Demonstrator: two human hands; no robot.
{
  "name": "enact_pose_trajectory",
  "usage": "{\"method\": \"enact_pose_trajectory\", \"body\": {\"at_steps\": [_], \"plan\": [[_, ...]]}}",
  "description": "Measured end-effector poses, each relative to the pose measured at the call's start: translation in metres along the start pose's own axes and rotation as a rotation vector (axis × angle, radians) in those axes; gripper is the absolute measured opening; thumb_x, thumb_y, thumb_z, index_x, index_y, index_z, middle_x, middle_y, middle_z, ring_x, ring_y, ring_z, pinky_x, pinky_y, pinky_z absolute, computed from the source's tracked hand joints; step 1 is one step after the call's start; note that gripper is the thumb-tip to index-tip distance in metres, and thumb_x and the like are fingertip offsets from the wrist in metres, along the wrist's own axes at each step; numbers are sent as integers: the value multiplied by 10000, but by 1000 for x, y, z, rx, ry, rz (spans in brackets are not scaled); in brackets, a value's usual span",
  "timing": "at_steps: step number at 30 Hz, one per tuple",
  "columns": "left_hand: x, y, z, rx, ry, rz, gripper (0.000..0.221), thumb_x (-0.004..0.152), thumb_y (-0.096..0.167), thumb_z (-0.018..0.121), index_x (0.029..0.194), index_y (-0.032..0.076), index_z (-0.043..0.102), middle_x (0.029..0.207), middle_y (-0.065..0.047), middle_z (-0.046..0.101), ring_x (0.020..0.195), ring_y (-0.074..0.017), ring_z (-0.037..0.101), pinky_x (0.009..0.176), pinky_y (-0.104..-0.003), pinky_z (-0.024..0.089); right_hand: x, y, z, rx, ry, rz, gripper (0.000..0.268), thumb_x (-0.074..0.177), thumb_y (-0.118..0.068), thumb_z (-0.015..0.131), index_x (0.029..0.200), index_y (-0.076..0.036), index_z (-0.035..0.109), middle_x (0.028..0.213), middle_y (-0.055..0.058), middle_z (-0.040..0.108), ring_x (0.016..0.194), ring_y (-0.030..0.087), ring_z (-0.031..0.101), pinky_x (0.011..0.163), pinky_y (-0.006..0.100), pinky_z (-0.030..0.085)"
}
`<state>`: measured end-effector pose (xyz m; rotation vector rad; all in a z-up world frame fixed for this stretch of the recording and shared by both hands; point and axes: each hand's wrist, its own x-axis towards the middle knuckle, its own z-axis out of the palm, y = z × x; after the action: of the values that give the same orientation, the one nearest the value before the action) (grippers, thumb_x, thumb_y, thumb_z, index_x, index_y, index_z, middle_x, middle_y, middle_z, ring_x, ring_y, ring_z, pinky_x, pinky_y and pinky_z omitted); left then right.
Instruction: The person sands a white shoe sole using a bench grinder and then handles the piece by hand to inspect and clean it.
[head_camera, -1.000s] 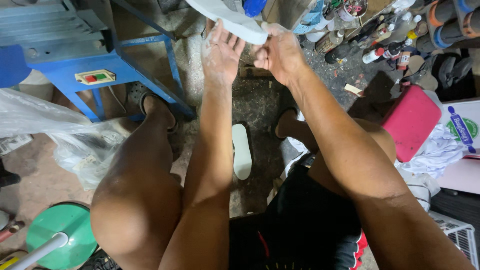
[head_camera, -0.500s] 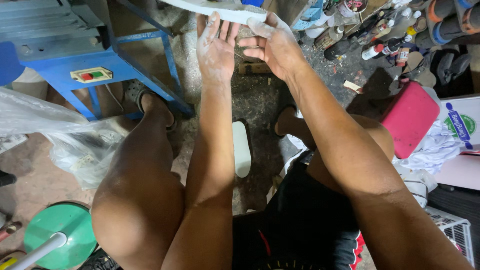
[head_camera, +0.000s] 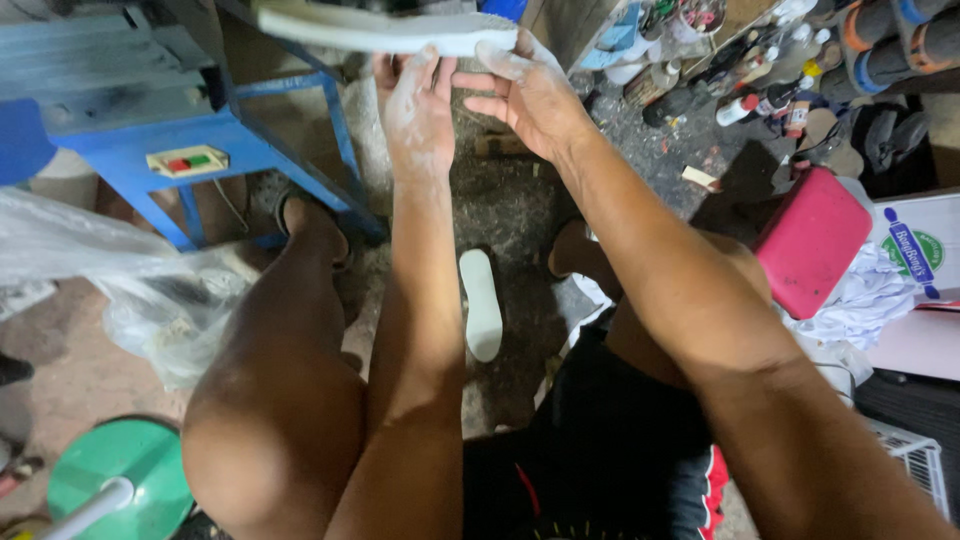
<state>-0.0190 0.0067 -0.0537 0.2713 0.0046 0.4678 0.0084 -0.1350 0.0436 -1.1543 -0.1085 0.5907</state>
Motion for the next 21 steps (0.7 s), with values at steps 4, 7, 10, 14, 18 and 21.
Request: {"method": "enact_pose_trajectory", "body": {"at_steps": [4,7,10,14,18,21], "plan": [[-9,10,22,72,55,47,584,891,-76,692,1407,123,505,1309,-110,621,1268,-272,603,1177,-480,455,8,-11,-5,3,-93,87,505,997,-134,643,1448,-39,437,1328,166,642,1121,259,712,902,372,647],[0,9,26,74,36,103,567,913,-80,689,1419,97,502,1330,-118,613,1281,-274,605,1173,-497,484,20,-9,-12,-6,-107,82,531,999,-137,639,1473,-45,418,1344,168,635,1132,274,702,921,387,639],[1,9,17,115,21,121,589,952,-64,699,1480,88,487,1357,-121,605,1280,-265,594,1143,-477,490,33,2,-18,81,-184,76,529,1024,-129,639,1494,-45,413,1363,164,623,1157,276,695,936,392,635],[9,18,17,263,43,127,563,990,-50,715,1483,30,455,1349,-140,596,1264,-301,609,1126,-504,536,40,27,-20,145,-143,105,496,1025,-124,630,1472,-40,433,1317,177,646,1123,291,709,907,413,633],[9,22,33,233,77,81,612,947,16,690,1478,129,406,1339,-108,598,1248,-252,628,1070,-449,578,56,21,-20,137,-154,105,445,1034,-133,609,1447,-79,454,1256,142,658,1042,234,711,863,381,621],[13,12,31,287,68,102,594,973,18,723,1490,48,433,1355,-139,590,1252,-275,621,1080,-458,569,61,19,-25,117,-208,81,409,1063,-191,635,1417,-43,496,1250,103,651,1028,199,697,892,369,613]]}}
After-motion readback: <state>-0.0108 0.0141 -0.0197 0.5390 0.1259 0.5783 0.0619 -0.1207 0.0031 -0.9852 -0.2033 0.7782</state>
